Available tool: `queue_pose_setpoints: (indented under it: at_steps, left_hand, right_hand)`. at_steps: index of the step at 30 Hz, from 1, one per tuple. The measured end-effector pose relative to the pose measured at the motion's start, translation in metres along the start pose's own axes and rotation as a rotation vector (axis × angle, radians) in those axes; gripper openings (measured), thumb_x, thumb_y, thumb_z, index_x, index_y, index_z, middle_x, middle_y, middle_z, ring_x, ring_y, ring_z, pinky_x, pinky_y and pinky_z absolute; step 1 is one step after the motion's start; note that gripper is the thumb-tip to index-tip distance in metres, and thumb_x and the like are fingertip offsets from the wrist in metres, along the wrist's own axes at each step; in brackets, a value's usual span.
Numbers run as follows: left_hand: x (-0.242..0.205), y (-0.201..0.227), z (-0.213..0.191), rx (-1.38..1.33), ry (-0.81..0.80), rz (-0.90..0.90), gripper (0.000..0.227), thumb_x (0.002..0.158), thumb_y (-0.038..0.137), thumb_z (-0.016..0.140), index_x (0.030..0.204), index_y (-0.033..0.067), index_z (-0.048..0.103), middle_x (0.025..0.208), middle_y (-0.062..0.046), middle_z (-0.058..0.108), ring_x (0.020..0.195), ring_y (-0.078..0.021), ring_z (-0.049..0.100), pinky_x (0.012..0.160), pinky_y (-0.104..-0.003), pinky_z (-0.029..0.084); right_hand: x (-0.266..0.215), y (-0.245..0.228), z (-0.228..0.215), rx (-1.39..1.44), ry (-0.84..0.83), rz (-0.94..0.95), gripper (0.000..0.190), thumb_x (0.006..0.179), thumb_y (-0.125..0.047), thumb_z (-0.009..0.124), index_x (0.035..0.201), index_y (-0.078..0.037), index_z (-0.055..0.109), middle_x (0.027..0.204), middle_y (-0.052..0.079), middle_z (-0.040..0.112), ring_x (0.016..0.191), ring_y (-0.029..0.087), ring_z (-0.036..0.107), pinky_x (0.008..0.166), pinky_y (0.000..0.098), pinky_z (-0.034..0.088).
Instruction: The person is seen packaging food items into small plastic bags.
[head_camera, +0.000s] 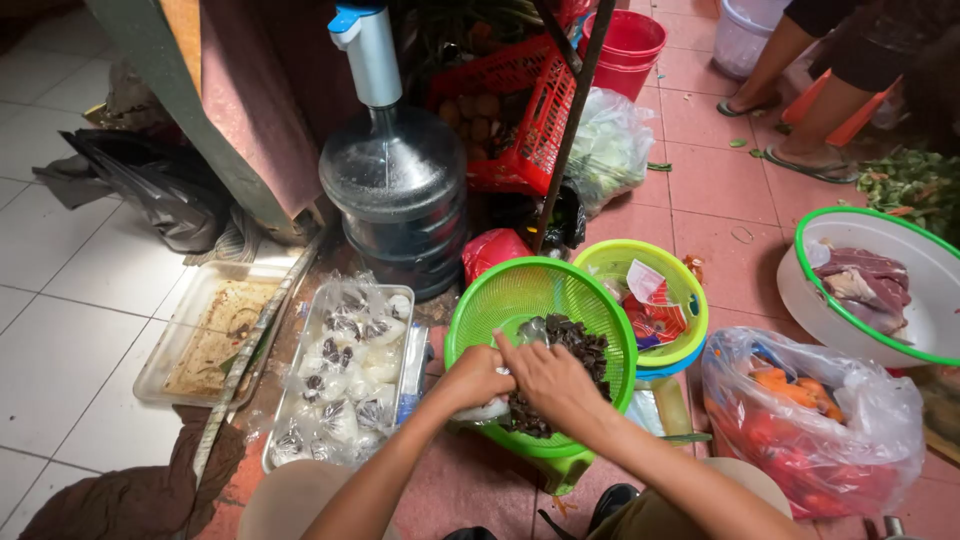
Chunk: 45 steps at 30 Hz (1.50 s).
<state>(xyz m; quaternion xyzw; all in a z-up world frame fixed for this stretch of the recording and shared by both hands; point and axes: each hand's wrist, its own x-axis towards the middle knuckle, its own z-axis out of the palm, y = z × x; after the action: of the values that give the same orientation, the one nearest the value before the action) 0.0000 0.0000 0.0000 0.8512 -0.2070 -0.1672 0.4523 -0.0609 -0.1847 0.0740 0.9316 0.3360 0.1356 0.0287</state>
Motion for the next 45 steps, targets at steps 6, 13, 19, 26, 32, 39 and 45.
queue_pose_setpoints:
  at_steps: [6,13,19,26,32,39,45]
  left_hand:
    - [-0.03,0.038,-0.057,-0.366,-0.164,0.061,0.026,0.093,0.032,0.073,0.097,0.0058,0.076,0.079,-0.002,0.068,0.068,-0.0086,0.056,0.062,-0.028,0.044]
    - [-0.046,0.061,-0.032,0.125,0.079,0.603,0.017,0.09,0.024,0.075,0.099,0.012,0.082,0.081,-0.004,0.073,0.086,-0.0274,0.06,0.081,-0.04,0.048]
    - [-0.025,0.06,-0.023,0.262,0.152,0.244,0.012,0.086,0.024,0.076,0.091,0.0136,0.081,0.084,-0.013,0.069,0.081,-0.0321,0.067,0.077,-0.044,0.053]
    - [-0.029,0.121,-0.066,-0.915,0.205,0.361,0.016,0.094,0.013,0.071,0.106,0.0066,0.078,0.101,-0.005,0.077,0.09,-0.0115,0.07,0.085,-0.03,0.058]
    - [-0.006,0.09,-0.068,-0.327,0.321,0.316,0.011,0.084,0.012,0.079,0.095,0.0092,0.082,0.092,-0.002,0.078,0.093,-0.0151,0.066,0.087,-0.031,0.053]
    - [-0.019,0.117,-0.052,0.179,0.808,0.516,0.012,0.086,0.013,0.076,0.097,0.0113,0.078,0.092,-0.004,0.072,0.097,-0.026,0.059,0.088,-0.038,0.05]
    - [-0.002,0.09,-0.025,-0.101,0.83,0.33,0.028,0.088,0.003,0.065,0.109,0.0087,0.082,0.088,-0.009,0.061,0.091,-0.0239,0.057,0.086,-0.035,0.049]
  right_hand:
    - [-0.002,0.039,-0.033,0.541,-0.202,0.088,0.023,0.101,-0.034,0.061,0.1,-0.01,0.062,0.069,0.01,0.067,0.064,0.032,0.066,0.058,0.0388,0.039]
    - [-0.029,0.08,-0.029,1.224,-0.637,0.227,0.039,0.108,-0.038,0.054,0.088,-0.007,0.066,0.063,-0.005,0.039,0.058,0.009,0.037,0.054,0.0292,0.031]
    - [-0.016,0.069,-0.043,1.616,-0.56,0.528,0.038,0.104,-0.035,0.048,0.088,-0.007,0.067,0.055,-0.005,0.04,0.051,0.01,0.045,0.053,0.0255,0.044]
    - [0.009,0.03,-0.032,2.13,-0.192,0.622,0.023,0.096,-0.021,0.058,0.114,-0.011,0.068,0.076,-0.002,0.062,0.062,0.009,0.056,0.057,0.0293,0.052]
    - [0.033,0.066,-0.032,1.474,0.169,0.543,0.011,0.089,-0.013,0.075,0.091,-0.002,0.075,0.081,-0.001,0.072,0.068,0.006,0.057,0.061,0.023,0.045]
    - [0.039,0.017,-0.065,0.841,0.476,0.547,0.016,0.085,-0.007,0.073,0.098,0.001,0.07,0.08,0.005,0.064,0.063,0.011,0.056,0.057,0.0278,0.048]
    - [0.042,-0.009,-0.057,0.82,0.465,0.518,0.046,0.082,-0.008,0.076,0.125,-0.003,0.061,0.091,0.011,0.065,0.071,0.018,0.062,0.065,0.0305,0.053]
